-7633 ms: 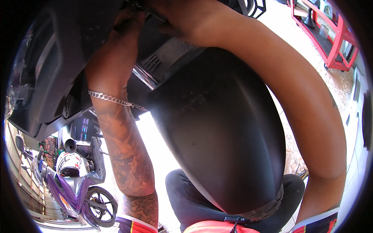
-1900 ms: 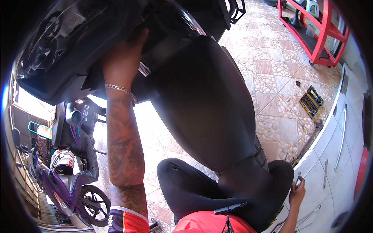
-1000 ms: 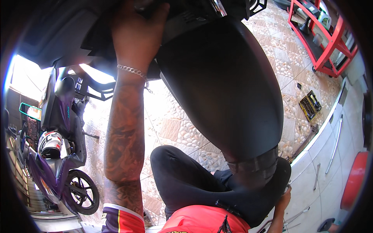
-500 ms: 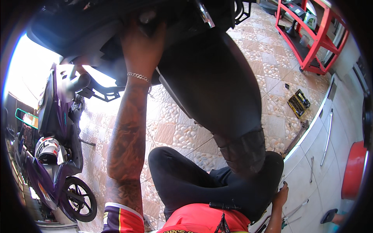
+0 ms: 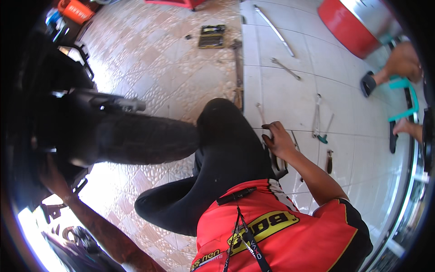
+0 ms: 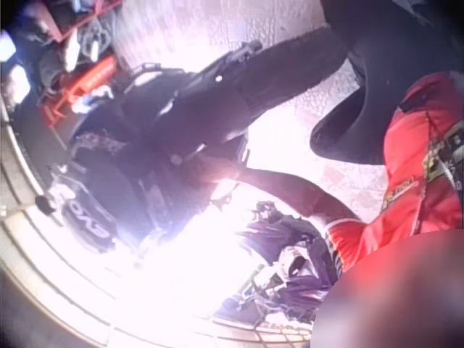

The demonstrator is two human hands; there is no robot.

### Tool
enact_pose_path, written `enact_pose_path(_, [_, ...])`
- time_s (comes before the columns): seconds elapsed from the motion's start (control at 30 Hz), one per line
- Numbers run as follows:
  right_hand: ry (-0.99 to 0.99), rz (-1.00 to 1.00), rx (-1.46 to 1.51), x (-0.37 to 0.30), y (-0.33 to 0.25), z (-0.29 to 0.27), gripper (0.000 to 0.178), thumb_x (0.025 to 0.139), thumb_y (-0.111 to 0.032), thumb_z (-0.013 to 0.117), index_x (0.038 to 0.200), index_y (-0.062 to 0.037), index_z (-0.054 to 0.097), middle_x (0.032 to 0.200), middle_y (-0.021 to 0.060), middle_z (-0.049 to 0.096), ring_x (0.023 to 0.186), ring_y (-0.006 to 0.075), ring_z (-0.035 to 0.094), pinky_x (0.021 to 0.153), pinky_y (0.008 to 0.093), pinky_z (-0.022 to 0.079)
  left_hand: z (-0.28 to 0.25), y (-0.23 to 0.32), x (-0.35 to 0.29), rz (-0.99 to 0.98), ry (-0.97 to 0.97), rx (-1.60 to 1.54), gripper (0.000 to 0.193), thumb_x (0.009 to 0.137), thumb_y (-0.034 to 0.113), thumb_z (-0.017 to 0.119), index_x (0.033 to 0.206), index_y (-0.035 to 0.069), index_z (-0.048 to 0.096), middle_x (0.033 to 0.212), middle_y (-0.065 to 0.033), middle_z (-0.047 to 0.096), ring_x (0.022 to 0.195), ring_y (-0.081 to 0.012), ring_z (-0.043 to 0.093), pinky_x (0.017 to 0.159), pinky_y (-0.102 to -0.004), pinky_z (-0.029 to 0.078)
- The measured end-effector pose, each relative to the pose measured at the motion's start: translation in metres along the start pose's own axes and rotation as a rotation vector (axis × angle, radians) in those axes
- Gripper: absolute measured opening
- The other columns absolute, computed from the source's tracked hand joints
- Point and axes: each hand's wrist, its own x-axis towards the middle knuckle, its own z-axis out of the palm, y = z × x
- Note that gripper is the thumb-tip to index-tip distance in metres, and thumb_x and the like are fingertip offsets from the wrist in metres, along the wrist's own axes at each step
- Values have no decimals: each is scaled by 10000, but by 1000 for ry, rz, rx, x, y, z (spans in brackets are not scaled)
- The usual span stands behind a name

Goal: The person works on the rear wheel area of a motorcycle, using a wrench to tighten or loosen bolts. They reach under the rear fender and adjust components near the tire and suspension.

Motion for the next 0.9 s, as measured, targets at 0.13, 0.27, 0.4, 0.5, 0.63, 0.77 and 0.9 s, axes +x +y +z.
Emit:
enact_pose_path(0.13, [-53, 92, -46, -18, 28, -10, 279, 917, -176, 714, 1177, -90, 661, 1114, 141, 592, 942, 336, 650, 829, 437, 542, -9, 16, -26, -165, -56, -229, 555, 936, 329, 754, 1348, -11, 604, 1288, -204, 672, 1124, -292, 673, 981, -399, 529])
enact_pose_path(0.27, [34, 139, -129, -11, 75, -20, 241, 923, -198, 697, 1138, -90, 685, 1133, 151, 606, 968, 349, 656, 851, 442, 549, -8, 30, -49, -231, -106, -405, 555, 961, 290, 726, 1399, 8, 537, 1293, -191, 659, 1135, -282, 664, 966, -407, 539])
enact_pose_path(0.4, [164, 208, -154, -2, 124, -31, 202, 920, -198, 693, 1084, -79, 702, 1108, 155, 621, 971, 350, 660, 842, 439, 552, -8, 32, -73, -320, -134, -529, 564, 986, 252, 697, 1450, 26, 470, 1299, -178, 645, 1145, -271, 656, 950, -414, 549])
enact_pose_path(0.5, [230, 262, -157, 0, 147, -35, 183, 915, -178, 708, 1056, -62, 708, 1045, 151, 636, 920, 334, 662, 821, 425, 549, -10, 30, -96, -403, -168, -603, 577, 1004, 223, 675, 1489, 40, 420, 1303, -168, 635, 1152, -264, 649, 939, -419, 557])
enact_pose_path(0.63, [306, 347, -89, 6, 155, -28, 171, 917, -147, 712, 1056, -48, 711, 1023, 148, 646, 835, 308, 677, 757, 403, 559, -9, 24, -127, -522, -212, -694, 602, 1029, 184, 646, 1540, 59, 353, 1308, -154, 622, 1162, -253, 641, 923, -427, 567])
enact_pose_path(0.77, [327, 206, 123, 18, 124, 0, 171, 908, -116, 707, 1063, -45, 704, 1043, 155, 643, 890, 327, 663, 768, 395, 563, 7, 17, -160, -582, -168, -716, 609, 1031, 155, 636, 1556, 91, 332, 1292, -141, 621, 1178, -248, 629, 973, -468, 531])
enact_pose_path(0.9, [156, 110, 296, 29, 56, 26, 228, 954, -174, 715, 1138, -40, 705, 1063, 153, 644, 877, 290, 660, 767, 360, 565, 26, 16, -192, -628, -146, -701, 601, 1011, 170, 661, 1539, 145, 376, 1199, -88, 640, 1070, -195, 635, 943, -435, 502])
